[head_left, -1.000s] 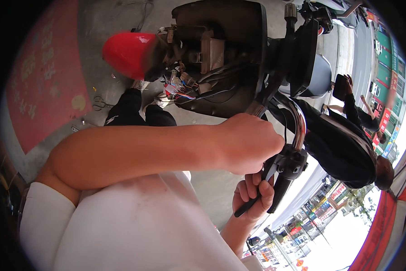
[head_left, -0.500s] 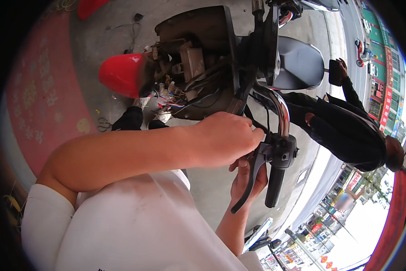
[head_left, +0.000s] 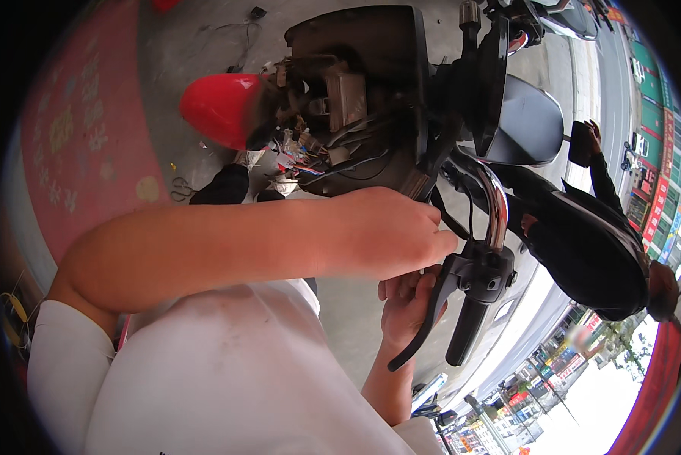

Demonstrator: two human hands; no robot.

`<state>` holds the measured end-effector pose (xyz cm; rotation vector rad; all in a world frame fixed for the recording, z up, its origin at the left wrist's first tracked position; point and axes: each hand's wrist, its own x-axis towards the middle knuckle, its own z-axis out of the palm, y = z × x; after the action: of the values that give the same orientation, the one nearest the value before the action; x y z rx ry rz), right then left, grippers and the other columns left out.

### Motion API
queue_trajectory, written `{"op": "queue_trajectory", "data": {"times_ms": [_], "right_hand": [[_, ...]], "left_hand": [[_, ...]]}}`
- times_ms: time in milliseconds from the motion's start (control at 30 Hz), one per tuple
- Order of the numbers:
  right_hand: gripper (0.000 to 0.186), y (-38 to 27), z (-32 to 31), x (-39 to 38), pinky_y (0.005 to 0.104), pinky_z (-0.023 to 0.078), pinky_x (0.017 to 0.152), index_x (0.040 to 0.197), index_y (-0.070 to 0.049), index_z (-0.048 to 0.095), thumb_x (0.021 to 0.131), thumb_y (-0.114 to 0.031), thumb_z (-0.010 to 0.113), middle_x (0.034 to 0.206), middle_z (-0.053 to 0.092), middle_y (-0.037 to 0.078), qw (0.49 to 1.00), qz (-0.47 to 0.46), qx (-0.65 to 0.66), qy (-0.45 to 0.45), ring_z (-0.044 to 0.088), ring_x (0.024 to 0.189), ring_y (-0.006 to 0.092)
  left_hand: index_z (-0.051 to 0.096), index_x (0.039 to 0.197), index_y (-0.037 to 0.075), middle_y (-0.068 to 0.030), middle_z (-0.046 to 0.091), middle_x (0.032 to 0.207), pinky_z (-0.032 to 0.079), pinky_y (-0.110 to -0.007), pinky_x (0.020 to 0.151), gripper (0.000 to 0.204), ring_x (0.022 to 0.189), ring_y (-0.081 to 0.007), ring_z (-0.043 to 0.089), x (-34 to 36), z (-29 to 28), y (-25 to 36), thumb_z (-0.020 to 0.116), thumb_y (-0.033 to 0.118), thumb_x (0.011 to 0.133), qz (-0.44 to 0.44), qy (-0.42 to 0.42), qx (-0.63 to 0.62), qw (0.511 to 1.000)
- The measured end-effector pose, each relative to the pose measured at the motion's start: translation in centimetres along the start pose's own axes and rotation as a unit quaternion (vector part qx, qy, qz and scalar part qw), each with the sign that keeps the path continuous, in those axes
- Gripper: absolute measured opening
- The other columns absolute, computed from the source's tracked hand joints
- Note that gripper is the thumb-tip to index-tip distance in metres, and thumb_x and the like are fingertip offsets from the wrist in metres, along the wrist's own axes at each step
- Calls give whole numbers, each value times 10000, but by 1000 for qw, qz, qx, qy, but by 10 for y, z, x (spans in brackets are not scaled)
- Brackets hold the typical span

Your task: The person repairs the handlebar assembly of an electric scooter. They use a power drill to remove and reinstall screws on the right handlebar grip, then use pliers to strip and connect wires within the handlebar housing. The scooter's digital display is visible and active during the process.

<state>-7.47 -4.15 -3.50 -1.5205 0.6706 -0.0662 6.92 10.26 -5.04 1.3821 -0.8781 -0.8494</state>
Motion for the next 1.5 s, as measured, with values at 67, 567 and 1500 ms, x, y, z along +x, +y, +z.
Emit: {"op": "queue_trajectory", "data": {"times_ms": [67, 567, 1500], "right_hand": [[272, 5, -11, 7, 331, 389, 481, 1074, -73, 621, 1057, -332, 541, 695, 509, 0, 996, -22, 64, -61, 470, 534, 142], [564, -6, -23, 2, 420, 381, 1136, 1350, -74, 568, 920, -436, 515, 1412, 570, 96, 983, 29, 152, -101, 519, 1347, 228], [440, 18, -6, -8, 345, 498, 925, 1342, 7, 590, 1016, -268, 483, 1259, 649, 110, 977, -108, -48, 178, 623, 1116, 181]], "left_hand": [[602, 1139, 7, -101, 670, 897, 580, -373, 710, 216, 880, -263, 705, -2, 4, 2, 569, 83, 940, 3, 26, 1, 1000], [583, 1210, -47, -132, 676, 909, 560, -398, 742, 382, 850, -312, 694, -1, 15, -16, 678, 21, 846, 122, 165, 41, 978], [636, 924, 31, -101, 666, 908, 546, -399, 785, 89, 940, -277, 676, 1, 5, 4, 639, 76, 848, 97, 119, 224, 962]]}}
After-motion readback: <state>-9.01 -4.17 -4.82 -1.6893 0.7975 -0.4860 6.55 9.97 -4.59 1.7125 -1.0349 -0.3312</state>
